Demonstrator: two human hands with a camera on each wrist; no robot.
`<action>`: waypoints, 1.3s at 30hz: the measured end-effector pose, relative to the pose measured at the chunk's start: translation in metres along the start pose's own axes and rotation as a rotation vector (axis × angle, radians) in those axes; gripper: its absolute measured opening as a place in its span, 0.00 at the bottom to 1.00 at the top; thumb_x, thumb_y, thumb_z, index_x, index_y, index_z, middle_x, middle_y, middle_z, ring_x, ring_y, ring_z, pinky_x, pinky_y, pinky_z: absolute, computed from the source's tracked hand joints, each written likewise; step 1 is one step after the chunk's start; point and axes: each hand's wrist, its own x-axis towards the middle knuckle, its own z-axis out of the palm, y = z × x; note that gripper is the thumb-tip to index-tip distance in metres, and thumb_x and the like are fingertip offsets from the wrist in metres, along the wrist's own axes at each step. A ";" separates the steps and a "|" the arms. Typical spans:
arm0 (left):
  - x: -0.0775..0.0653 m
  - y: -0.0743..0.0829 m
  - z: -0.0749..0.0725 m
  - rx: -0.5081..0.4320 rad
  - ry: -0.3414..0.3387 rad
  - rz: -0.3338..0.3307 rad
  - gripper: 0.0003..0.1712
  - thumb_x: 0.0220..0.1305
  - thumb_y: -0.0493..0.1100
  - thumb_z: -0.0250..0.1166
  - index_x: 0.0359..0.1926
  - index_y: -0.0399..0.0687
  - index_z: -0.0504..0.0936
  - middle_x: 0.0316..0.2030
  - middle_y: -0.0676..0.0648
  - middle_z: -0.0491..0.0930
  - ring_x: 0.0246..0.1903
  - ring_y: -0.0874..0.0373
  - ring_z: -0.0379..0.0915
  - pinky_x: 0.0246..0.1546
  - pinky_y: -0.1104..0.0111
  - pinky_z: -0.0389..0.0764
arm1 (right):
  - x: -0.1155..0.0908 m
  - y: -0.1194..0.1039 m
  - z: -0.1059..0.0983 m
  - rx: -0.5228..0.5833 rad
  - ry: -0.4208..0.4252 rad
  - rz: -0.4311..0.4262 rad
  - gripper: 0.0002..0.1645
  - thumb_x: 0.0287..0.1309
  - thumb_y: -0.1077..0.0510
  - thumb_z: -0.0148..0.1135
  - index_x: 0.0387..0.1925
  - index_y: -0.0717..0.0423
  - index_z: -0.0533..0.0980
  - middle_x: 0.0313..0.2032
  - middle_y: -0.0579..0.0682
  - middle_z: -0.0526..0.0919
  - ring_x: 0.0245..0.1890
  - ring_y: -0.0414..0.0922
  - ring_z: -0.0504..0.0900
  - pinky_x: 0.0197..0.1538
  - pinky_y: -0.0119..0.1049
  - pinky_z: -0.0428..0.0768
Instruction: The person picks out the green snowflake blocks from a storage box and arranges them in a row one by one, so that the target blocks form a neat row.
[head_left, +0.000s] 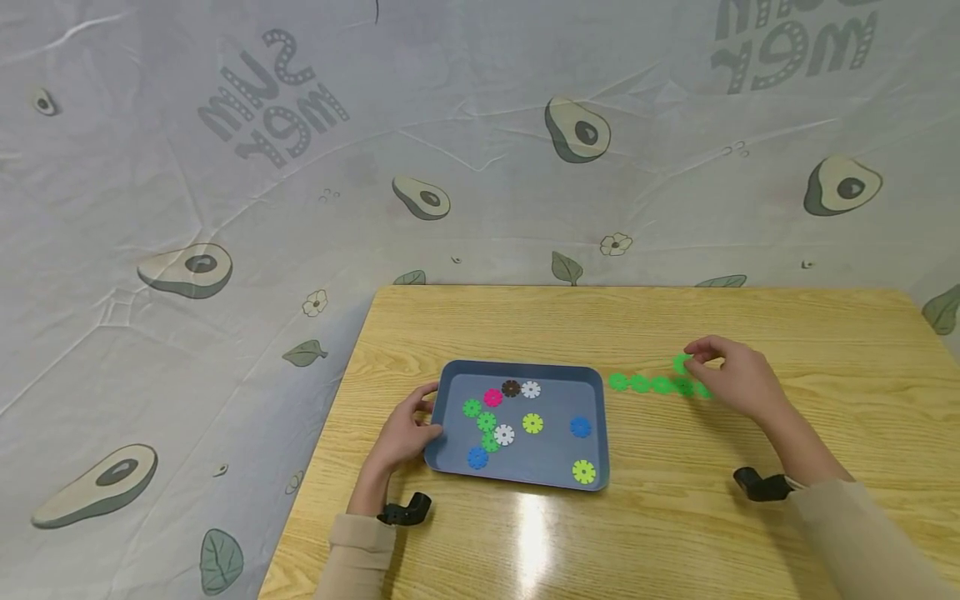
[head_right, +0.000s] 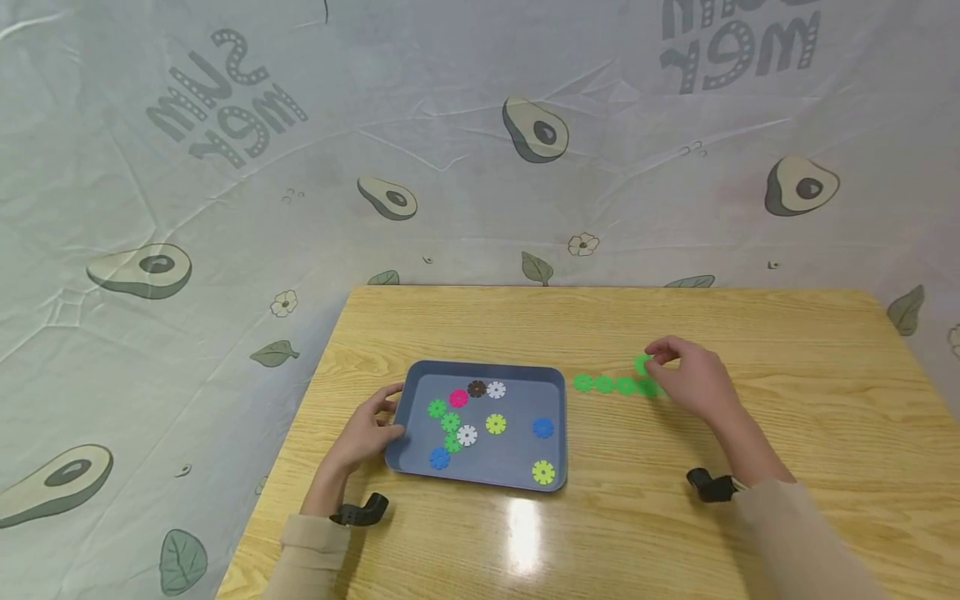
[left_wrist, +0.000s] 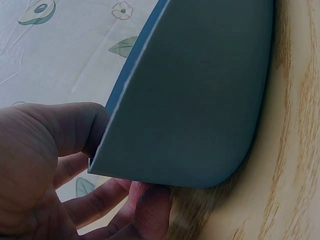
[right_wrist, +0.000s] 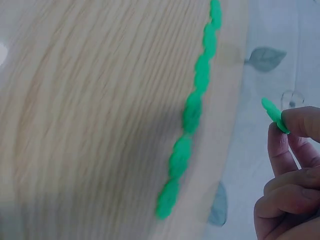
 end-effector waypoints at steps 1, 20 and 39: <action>0.000 0.000 0.000 -0.001 0.000 0.000 0.42 0.60 0.28 0.66 0.75 0.50 0.71 0.51 0.37 0.78 0.32 0.51 0.78 0.34 0.60 0.80 | -0.001 0.004 -0.002 -0.001 0.003 0.008 0.21 0.75 0.48 0.58 0.55 0.61 0.79 0.46 0.60 0.84 0.29 0.48 0.78 0.26 0.40 0.71; 0.001 0.001 0.000 -0.005 0.000 0.002 0.42 0.60 0.28 0.66 0.75 0.50 0.70 0.51 0.37 0.78 0.30 0.51 0.77 0.34 0.60 0.80 | -0.032 0.080 -0.025 -0.010 0.046 0.184 0.26 0.76 0.48 0.55 0.58 0.68 0.76 0.51 0.72 0.79 0.45 0.67 0.79 0.33 0.47 0.75; -0.001 0.002 0.001 0.006 0.005 0.004 0.42 0.60 0.28 0.66 0.75 0.50 0.70 0.50 0.37 0.78 0.31 0.50 0.78 0.34 0.61 0.79 | -0.039 0.097 -0.020 -0.088 0.033 0.213 0.24 0.74 0.51 0.57 0.52 0.71 0.79 0.42 0.67 0.83 0.42 0.67 0.80 0.38 0.57 0.74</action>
